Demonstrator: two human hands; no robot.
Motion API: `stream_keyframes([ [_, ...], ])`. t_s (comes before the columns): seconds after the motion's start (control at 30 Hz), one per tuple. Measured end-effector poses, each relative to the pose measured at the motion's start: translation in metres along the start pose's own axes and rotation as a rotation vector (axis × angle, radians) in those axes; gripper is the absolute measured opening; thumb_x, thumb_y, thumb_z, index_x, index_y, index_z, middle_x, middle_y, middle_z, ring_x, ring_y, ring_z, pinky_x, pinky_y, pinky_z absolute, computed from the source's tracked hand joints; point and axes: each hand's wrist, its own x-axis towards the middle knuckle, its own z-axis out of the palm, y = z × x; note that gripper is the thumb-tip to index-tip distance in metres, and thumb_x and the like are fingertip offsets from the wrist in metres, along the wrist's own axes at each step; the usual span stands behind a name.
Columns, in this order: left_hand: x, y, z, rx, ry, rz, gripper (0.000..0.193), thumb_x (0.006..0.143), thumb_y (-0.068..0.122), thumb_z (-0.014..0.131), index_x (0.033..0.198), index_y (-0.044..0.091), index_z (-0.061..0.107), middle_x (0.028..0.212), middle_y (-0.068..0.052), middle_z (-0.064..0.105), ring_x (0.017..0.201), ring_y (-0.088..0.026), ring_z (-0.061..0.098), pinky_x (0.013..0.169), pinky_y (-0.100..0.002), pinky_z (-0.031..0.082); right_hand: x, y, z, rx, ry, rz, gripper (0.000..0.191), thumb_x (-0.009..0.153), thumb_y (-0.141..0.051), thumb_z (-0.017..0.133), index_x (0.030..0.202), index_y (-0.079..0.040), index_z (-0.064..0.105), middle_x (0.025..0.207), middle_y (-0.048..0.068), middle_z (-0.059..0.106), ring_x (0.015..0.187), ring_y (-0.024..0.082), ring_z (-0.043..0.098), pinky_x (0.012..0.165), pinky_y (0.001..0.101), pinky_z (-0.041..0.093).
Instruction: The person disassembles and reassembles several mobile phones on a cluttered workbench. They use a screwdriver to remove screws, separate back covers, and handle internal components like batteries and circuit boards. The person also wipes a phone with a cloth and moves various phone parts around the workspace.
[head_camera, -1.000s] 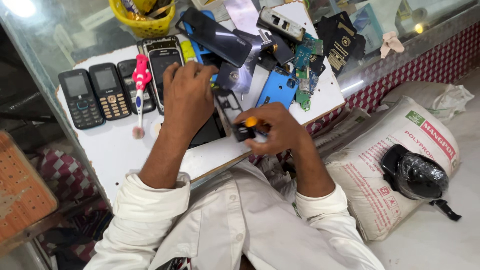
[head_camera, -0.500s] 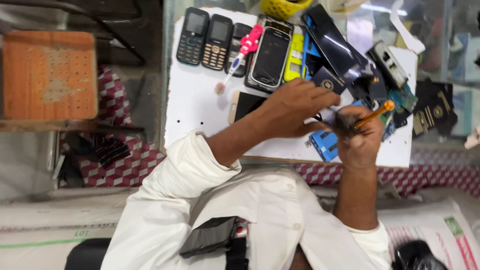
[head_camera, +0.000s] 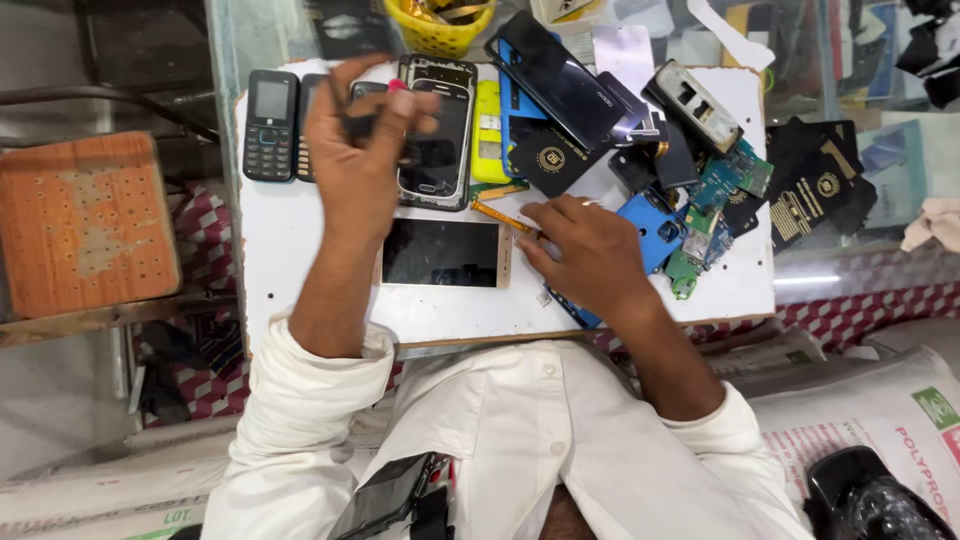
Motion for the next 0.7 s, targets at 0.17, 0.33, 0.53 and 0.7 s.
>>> stream_keyframes([
  [0.17,0.005,0.001,-0.012,-0.177,0.023,0.068,0.042,0.110,0.007,0.072,0.146,0.000,0.053,0.097,-0.013,0.074,0.079,-0.015,0.069,0.074,-0.027,0.057,-0.008,0.053,-0.041,-0.060,0.307,0.092,0.041,0.084,-0.034,0.093,0.114,-0.013,0.074,0.113,0.004,0.072,0.098,0.027,0.071,0.086,0.0378,0.057],
  [0.33,0.001,-0.007,-0.002,-0.045,-0.067,-0.042,0.041,0.106,0.009,0.071,0.141,-0.001,0.053,0.102,-0.010,0.074,0.084,-0.013,0.072,0.075,-0.026,0.060,-0.003,0.088,-0.042,-0.258,0.293,0.151,0.056,0.071,-0.043,0.097,0.110,-0.011,0.072,0.111,0.010,0.072,0.095,0.032,0.070,0.080,0.0429,0.055],
  [0.53,-0.005,-0.011,0.009,0.043,-0.198,-0.091,0.039,0.107,0.009,0.071,0.140,-0.002,0.055,0.103,-0.011,0.075,0.085,-0.011,0.070,0.078,-0.023,0.059,-0.003,0.092,-0.036,-0.321,0.223,0.185,0.039,0.080,-0.031,0.090,0.110,-0.012,0.073,0.102,0.007,0.073,0.086,0.030,0.070,0.070,0.0429,0.054],
  [0.7,-0.008,-0.014,0.014,-0.043,-0.230,-0.186,0.039,0.104,0.009,0.071,0.138,-0.003,0.054,0.106,-0.011,0.074,0.088,-0.010,0.071,0.078,-0.023,0.060,-0.021,0.105,-0.053,-0.392,0.299,-0.061,0.032,0.081,-0.011,0.078,0.112,-0.010,0.073,0.108,0.007,0.077,0.075,0.027,0.070,0.066,0.0373,0.053],
])
